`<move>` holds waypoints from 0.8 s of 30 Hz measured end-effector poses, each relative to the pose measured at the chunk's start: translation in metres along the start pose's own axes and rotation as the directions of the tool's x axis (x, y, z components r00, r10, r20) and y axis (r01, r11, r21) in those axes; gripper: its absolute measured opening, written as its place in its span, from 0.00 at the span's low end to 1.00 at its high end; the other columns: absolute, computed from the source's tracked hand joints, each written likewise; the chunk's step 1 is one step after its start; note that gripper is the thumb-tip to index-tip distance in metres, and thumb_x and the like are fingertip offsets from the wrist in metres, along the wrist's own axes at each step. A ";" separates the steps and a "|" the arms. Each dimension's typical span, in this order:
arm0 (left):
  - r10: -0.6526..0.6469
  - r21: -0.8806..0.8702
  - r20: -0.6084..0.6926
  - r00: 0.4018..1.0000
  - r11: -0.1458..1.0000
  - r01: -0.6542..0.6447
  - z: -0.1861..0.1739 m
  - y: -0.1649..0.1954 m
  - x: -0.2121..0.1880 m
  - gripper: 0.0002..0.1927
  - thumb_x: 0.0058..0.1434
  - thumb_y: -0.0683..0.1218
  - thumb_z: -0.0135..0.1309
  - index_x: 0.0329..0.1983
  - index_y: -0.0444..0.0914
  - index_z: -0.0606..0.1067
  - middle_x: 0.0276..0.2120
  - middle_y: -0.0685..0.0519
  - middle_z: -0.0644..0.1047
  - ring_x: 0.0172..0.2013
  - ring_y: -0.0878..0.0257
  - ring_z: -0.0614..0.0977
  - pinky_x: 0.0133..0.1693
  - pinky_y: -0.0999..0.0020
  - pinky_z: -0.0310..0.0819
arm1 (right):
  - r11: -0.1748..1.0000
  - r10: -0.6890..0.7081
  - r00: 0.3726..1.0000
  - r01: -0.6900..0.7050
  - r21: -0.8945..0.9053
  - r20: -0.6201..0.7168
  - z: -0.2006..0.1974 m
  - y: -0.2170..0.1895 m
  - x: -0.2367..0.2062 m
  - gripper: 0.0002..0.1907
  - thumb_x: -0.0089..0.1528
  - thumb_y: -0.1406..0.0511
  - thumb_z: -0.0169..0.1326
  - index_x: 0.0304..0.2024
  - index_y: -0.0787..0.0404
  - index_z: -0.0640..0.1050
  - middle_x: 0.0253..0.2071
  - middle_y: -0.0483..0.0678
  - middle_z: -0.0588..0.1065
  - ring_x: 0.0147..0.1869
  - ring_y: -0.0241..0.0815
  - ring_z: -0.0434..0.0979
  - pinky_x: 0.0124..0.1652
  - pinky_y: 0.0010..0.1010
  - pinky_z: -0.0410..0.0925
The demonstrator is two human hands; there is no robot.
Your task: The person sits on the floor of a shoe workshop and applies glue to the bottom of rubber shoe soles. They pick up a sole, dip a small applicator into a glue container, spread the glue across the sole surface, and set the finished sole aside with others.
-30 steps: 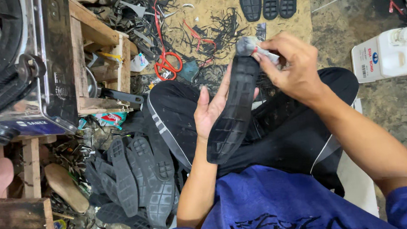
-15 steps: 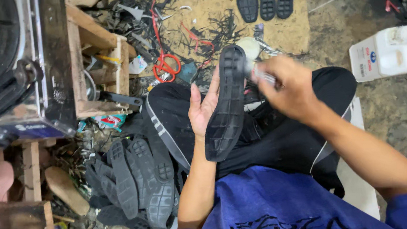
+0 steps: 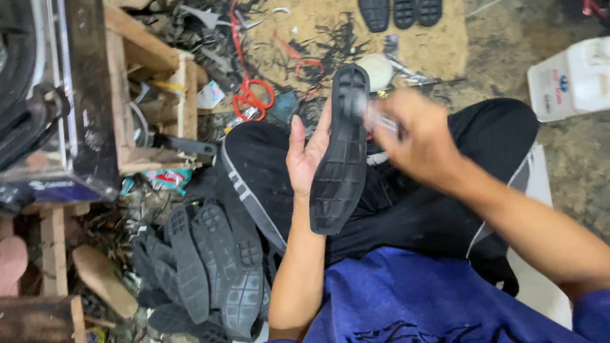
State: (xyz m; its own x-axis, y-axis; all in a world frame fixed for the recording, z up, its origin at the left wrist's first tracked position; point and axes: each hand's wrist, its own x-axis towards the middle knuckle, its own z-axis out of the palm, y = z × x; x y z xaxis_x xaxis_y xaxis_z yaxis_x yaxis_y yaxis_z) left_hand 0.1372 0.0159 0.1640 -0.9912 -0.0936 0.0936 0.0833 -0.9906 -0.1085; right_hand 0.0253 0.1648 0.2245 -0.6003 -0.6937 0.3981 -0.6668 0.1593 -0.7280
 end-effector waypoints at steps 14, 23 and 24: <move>0.066 0.188 -0.219 0.974 0.982 -0.024 -0.068 0.008 0.029 0.36 0.74 0.63 0.42 0.76 0.36 0.60 0.64 0.36 0.71 0.61 0.44 0.76 0.63 0.53 0.72 | 0.993 0.086 0.996 -0.089 0.074 0.036 0.028 0.020 -0.029 0.07 0.62 0.71 0.62 0.42 0.66 0.80 0.32 0.53 0.73 0.31 0.46 0.75 0.32 0.34 0.68; 0.245 0.489 -0.391 0.887 0.872 -0.025 -0.141 0.063 0.146 0.32 0.73 0.58 0.47 0.73 0.33 0.65 0.57 0.42 0.77 0.53 0.49 0.81 0.55 0.53 0.76 | 0.871 0.477 0.863 -0.439 0.219 -0.166 -0.005 0.120 -0.042 0.08 0.62 0.70 0.63 0.43 0.67 0.81 0.34 0.48 0.79 0.31 0.33 0.76 0.30 0.28 0.68; 0.241 0.523 -0.393 0.888 0.852 0.000 -0.148 0.068 0.165 0.31 0.72 0.58 0.47 0.71 0.34 0.65 0.56 0.43 0.78 0.52 0.49 0.82 0.54 0.52 0.77 | 0.831 0.546 0.810 -0.492 0.257 -0.213 -0.008 0.141 -0.040 0.08 0.64 0.70 0.63 0.44 0.68 0.81 0.35 0.47 0.80 0.33 0.32 0.76 0.31 0.27 0.68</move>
State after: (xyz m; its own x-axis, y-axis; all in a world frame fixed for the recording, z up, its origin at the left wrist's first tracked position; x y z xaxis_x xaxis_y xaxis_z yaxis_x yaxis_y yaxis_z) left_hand -0.0360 -0.0522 0.0257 -0.9002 -0.2822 -0.3318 0.1244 -0.8966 0.4251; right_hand -0.0486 0.2211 0.1103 -0.9445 -0.3256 0.0441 -0.1452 0.2932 -0.9450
